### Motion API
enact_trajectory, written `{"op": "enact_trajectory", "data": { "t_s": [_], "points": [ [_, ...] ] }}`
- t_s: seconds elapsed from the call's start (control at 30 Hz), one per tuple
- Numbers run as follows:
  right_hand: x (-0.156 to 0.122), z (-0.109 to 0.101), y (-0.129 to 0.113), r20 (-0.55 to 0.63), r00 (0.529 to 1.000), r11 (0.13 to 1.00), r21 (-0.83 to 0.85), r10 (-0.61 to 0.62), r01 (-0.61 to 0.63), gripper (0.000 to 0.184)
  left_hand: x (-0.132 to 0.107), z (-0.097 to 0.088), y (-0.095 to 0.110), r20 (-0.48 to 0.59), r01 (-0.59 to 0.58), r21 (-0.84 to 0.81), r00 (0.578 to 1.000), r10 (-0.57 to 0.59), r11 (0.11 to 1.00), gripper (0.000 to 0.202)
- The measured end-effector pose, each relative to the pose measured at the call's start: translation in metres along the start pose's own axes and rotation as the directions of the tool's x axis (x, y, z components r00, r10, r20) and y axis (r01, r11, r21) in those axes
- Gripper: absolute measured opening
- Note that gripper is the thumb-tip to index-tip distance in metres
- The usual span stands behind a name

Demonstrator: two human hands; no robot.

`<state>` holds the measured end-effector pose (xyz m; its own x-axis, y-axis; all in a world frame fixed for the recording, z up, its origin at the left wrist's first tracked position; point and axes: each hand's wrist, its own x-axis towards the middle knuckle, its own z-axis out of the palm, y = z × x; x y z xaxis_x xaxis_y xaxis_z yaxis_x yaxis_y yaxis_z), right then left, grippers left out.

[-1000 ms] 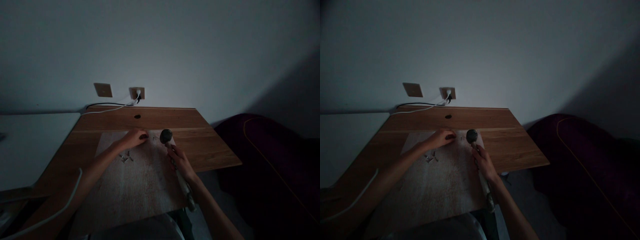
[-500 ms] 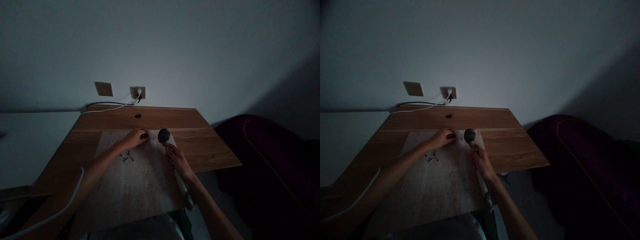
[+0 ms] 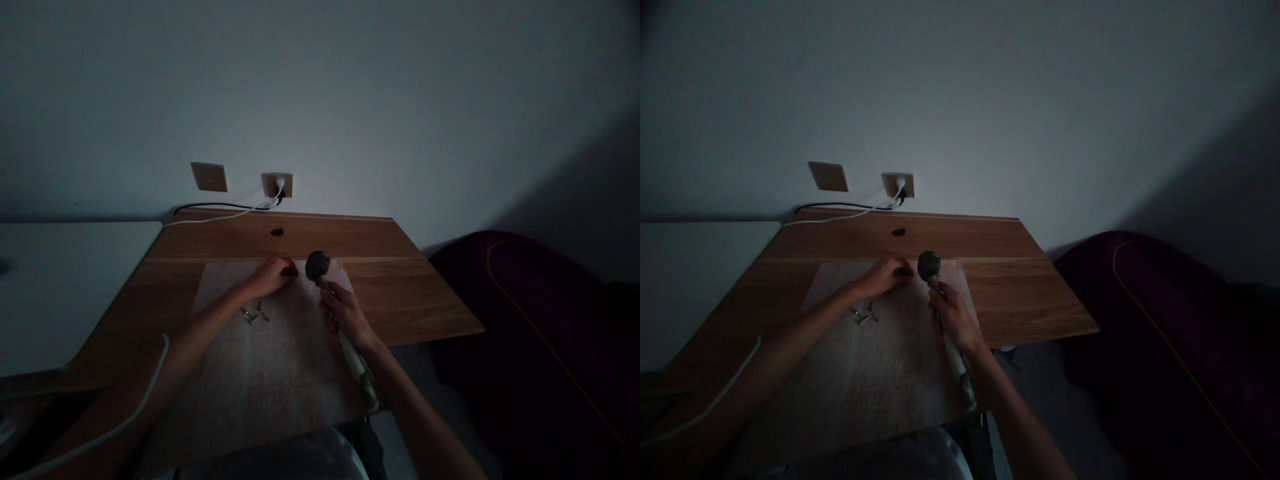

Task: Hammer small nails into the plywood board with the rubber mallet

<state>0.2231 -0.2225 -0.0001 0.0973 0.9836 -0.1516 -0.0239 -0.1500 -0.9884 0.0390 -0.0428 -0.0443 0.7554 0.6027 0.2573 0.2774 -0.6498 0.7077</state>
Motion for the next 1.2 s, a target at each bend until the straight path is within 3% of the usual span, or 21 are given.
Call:
{"op": "enact_trajectory", "data": {
  "t_s": [0.13,0.3,0.5,0.8,1.0,1.2],
  "points": [
    [0.010,0.011,-0.004,0.042,0.999,1.000,0.028,0.003,-0.004,0.043,-0.002,-0.002,0.002,0.035,0.010,0.000,0.999,-0.010,1.000,0.010],
    [0.016,0.019,-0.004,0.068,0.998,1.000,0.023,-0.005,0.004,0.038,-0.008,-0.016,0.003,-0.049,0.012,0.078,0.999,-0.008,0.997,0.040],
    [0.019,0.022,0.000,0.052,0.999,1.000,0.021,0.005,-0.006,0.041,-0.019,-0.029,-0.004,-0.028,0.005,0.096,1.000,-0.002,0.995,0.034],
    [0.014,0.018,-0.004,0.020,1.000,0.999,0.039,0.009,-0.010,0.044,-0.007,-0.012,0.007,0.040,-0.023,0.202,0.999,0.016,0.979,0.012],
    [0.011,0.013,-0.004,-0.007,1.000,1.000,0.028,-0.006,0.006,0.045,-0.002,-0.005,0.018,0.022,0.037,0.295,0.999,-0.045,0.955,0.013],
    [0.013,0.012,-0.003,-0.004,1.000,1.000,0.024,-0.014,0.014,0.043,-0.004,-0.002,0.018,0.005,0.023,0.277,1.000,-0.025,0.961,0.014]
  ]
}}
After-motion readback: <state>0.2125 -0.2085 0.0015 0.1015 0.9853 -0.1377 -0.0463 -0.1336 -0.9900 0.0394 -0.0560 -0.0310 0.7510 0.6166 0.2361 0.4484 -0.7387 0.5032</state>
